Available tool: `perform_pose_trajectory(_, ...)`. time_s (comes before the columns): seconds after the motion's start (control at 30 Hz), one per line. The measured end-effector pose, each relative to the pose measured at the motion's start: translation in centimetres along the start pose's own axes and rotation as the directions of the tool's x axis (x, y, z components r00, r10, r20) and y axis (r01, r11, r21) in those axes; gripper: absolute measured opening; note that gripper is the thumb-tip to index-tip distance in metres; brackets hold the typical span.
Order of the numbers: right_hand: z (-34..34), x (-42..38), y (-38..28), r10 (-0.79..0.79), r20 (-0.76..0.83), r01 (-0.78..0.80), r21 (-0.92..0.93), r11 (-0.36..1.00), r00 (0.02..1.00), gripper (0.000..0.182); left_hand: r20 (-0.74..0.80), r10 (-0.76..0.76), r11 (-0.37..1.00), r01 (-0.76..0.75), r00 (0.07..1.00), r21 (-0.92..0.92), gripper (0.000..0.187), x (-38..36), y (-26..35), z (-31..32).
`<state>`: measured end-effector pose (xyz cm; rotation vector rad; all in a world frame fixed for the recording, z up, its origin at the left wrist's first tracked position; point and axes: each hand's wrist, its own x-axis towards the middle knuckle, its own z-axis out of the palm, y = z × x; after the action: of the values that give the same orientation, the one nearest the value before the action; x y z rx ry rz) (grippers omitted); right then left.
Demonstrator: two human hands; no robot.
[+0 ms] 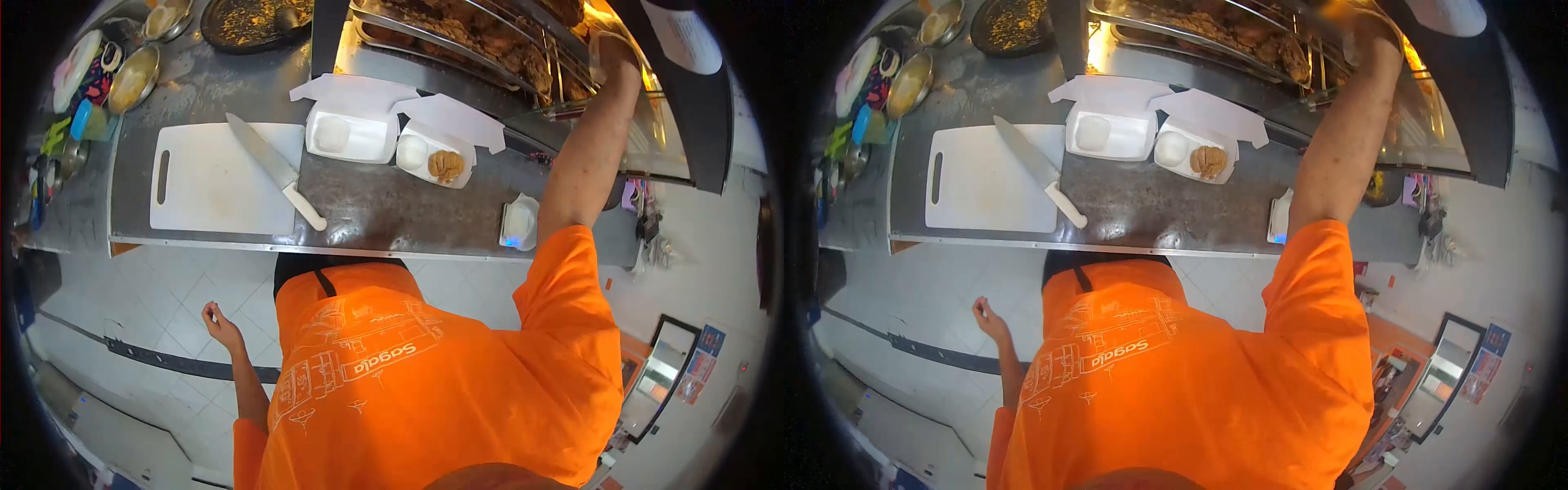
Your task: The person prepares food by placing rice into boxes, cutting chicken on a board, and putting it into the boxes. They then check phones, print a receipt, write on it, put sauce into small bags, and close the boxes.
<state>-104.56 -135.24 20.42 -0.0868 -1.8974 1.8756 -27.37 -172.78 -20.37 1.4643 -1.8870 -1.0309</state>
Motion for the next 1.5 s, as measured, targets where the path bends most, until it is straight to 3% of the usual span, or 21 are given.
perform_pose_trajectory(0.17,0.2,2.9,0.2,0.098,-0.004,-0.097,0.123,0.988,0.995,0.019,0.008,-0.061,0.995,0.061,0.998,-0.077,0.026,-2.2,-1.5,0.9)
perform_pose_trajectory(0.5,1.5,1.3,-1.0,0.135,-0.006,-0.120,0.417,0.901,0.991,0.031,0.002,-0.080,0.989,0.080,0.997,-0.127,0.027,-2.2,0.4,1.4)
perform_pose_trajectory(0.6,0.8,-2.6,-1.5,0.148,0.090,-0.174,0.534,0.828,0.985,0.035,-0.019,-0.059,0.995,0.058,0.998,-0.080,0.027,-1.9,1.3,0.5)
perform_pose_trajectory(0.7,-0.5,-11.7,-2.7,0.167,0.287,-0.312,0.595,0.740,0.943,0.039,-0.057,-0.075,0.994,0.070,0.996,-0.088,0.027,-0.9,2.0,-0.4)
perform_pose_trajectory(0.8,-1.0,-23.6,-1.6,0.182,0.514,-0.475,0.524,0.707,0.838,0.042,-0.088,-0.082,0.993,0.073,0.993,-0.096,0.027,0.5,2.4,-1.5)
perform_pose_trajectory(0.83,-0.7,-27.5,-0.4,0.247,0.595,-0.558,0.422,0.714,0.765,0.042,-0.107,-0.052,0.996,0.045,0.993,-0.072,0.028,1.3,1.8,-1.9)
perform_pose_trajectory(0.87,-0.1,-30.9,1.4,0.313,0.666,-0.633,0.311,0.709,0.677,0.041,-0.128,-0.023,0.999,0.018,0.991,-0.041,0.028,2.2,1.5,-2.7)
perform_pose_trajectory(0.9,0.9,-33.6,4.3,0.257,0.867,-0.746,0.177,0.642,0.427,0.038,-0.133,-0.062,0.997,0.054,0.989,-0.061,0.027,3.3,2.3,-3.2)
perform_pose_trajectory(0.93,3.5,-38.8,4.7,0.505,0.723,-0.786,0.085,0.612,0.472,0.037,-0.140,-0.022,0.997,0.012,0.990,-0.072,0.026,4.7,2.1,-3.4)
perform_pose_trajectory(1.0,8.0,-45.1,9.6,0.507,0.838,-0.819,-0.139,0.557,0.203,0.026,-0.118,0.011,0.997,-0.019,0.993,-0.074,0.024,7.7,3.2,-4.1)
perform_pose_trajectory(1.07,13.4,-50.1,16.2,0.410,0.908,-0.431,-0.340,0.836,0.080,0.022,-0.076,0.043,0.998,-0.046,0.996,-0.044,0.023,11.5,4.6,-4.3)
perform_pose_trajectory(1.17,20.0,-56.1,21.8,0.526,0.831,-0.358,-0.554,0.751,-0.182,0.023,0.025,0.031,0.996,-0.028,0.999,-0.081,0.025,16.8,6.8,-5.0)
perform_pose_trajectory(1.2,21.8,-57.3,21.8,0.489,0.857,0.124,-0.474,0.872,-0.163,0.024,0.069,0.008,0.994,-0.001,0.998,-0.109,0.026,18.5,8.0,-5.7)
perform_pose_trajectory(1.23,23.6,-58.3,21.7,0.447,0.880,0.579,-0.282,0.765,-0.162,0.024,0.087,0.027,0.998,-0.023,0.996,-0.052,0.026,20.2,8.6,-6.3)
perform_pose_trajectory(1.27,25.2,-59.0,21.6,0.412,0.894,0.890,-0.033,0.454,-0.177,0.025,0.083,0.058,0.997,-0.053,0.995,-0.056,0.024,21.9,8.4,-7.0)
perform_pose_trajectory(1.3,24.7,-58.8,19.2,0.240,0.963,0.731,-0.249,0.636,0.119,0.024,0.083,0.087,0.995,-0.082,0.993,-0.064,0.023,23.2,8.2,-7.5)
perform_pose_trajectory(1.37,23.2,-58.0,15.7,0.196,0.927,0.812,-0.374,0.448,0.319,0.035,0.095,0.130,0.990,-0.124,0.987,-0.066,0.022,25.7,7.8,-8.0)
perform_pose_trajectory(1.43,19.4,-57.0,14.9,0.443,0.776,0.761,-0.592,0.264,0.449,0.046,0.119,0.152,0.988,-0.148,0.981,-0.044,0.025,27.7,7.1,-8.6)
perform_pose_trajectory(1.5,15.3,-57.1,15.8,0.696,0.526,0.669,-0.738,0.087,0.490,0.050,0.167,0.195,0.980,-0.185,0.966,-0.075,0.023,29.8,6.5,-7.1)
